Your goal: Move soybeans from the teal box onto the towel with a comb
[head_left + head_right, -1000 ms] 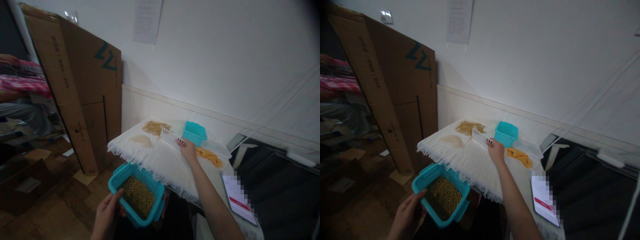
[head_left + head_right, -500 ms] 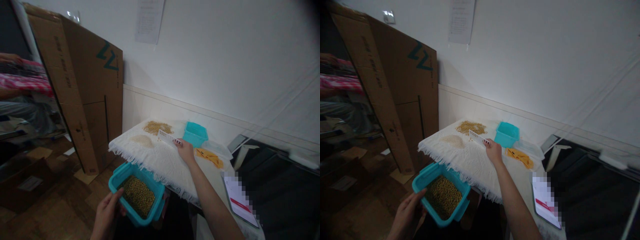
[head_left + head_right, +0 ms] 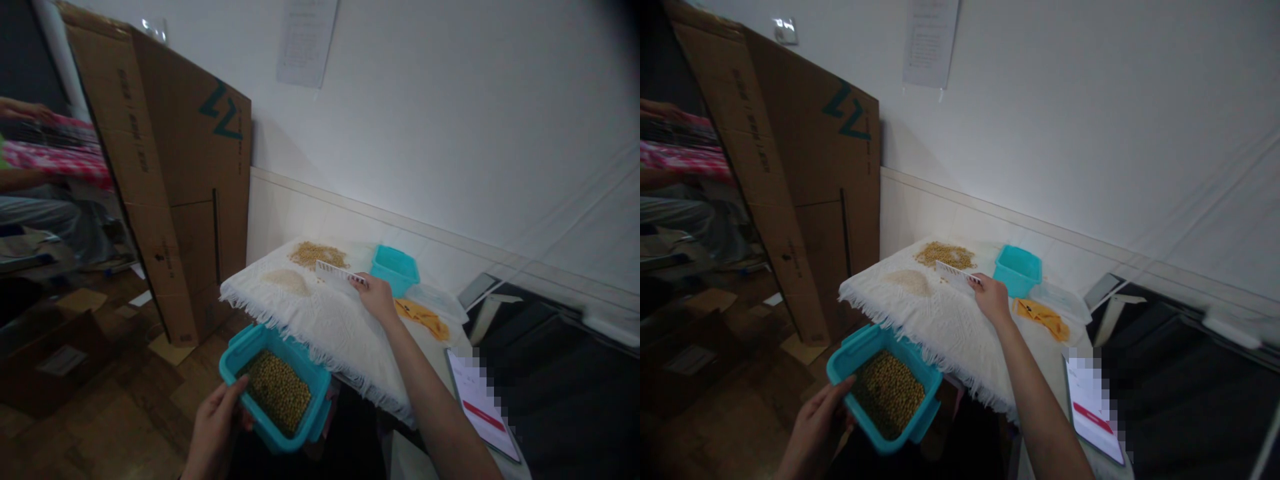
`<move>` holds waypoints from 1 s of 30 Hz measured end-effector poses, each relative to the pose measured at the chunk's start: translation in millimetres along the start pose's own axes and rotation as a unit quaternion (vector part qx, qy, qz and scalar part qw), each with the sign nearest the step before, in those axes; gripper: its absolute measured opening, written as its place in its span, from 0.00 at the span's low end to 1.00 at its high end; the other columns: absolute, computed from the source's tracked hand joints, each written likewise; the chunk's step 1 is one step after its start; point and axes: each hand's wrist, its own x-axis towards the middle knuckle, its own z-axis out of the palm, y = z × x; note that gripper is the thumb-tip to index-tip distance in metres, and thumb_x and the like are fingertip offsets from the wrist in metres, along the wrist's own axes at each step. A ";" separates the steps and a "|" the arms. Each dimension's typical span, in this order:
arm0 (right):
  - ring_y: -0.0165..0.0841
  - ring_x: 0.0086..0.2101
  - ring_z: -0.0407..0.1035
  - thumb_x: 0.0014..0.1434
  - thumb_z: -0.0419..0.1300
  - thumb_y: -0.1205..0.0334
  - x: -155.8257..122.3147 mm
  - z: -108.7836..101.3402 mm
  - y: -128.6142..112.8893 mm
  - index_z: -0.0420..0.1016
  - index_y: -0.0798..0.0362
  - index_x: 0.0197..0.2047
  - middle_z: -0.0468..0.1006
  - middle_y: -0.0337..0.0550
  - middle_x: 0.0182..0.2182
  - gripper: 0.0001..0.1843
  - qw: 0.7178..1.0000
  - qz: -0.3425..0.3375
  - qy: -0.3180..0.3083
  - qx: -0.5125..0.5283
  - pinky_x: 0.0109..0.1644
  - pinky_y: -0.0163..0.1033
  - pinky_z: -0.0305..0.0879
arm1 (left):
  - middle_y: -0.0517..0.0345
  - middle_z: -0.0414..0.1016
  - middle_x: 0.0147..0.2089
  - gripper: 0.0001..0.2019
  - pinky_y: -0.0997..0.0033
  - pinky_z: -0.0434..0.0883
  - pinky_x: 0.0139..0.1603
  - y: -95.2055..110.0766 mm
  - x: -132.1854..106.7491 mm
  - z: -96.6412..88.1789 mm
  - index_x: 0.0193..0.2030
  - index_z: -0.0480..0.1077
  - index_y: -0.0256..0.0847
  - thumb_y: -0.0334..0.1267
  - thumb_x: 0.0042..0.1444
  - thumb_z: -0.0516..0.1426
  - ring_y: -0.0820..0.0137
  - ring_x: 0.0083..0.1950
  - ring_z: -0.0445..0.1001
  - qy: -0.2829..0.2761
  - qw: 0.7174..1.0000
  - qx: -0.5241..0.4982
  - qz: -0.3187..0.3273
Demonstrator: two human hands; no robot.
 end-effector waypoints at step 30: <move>0.37 0.32 0.72 0.50 0.63 0.50 27.6 15.1 32.8 0.81 0.53 0.36 0.82 0.42 0.29 0.17 0.981 0.077 0.038 0.173 0.33 0.36 0.64 | 0.62 0.67 0.13 0.23 0.73 0.61 0.19 -2.6 9.9 -7.7 0.18 0.69 0.40 0.58 0.41 0.67 0.72 0.16 0.64 0.018 0.999 0.030 0.011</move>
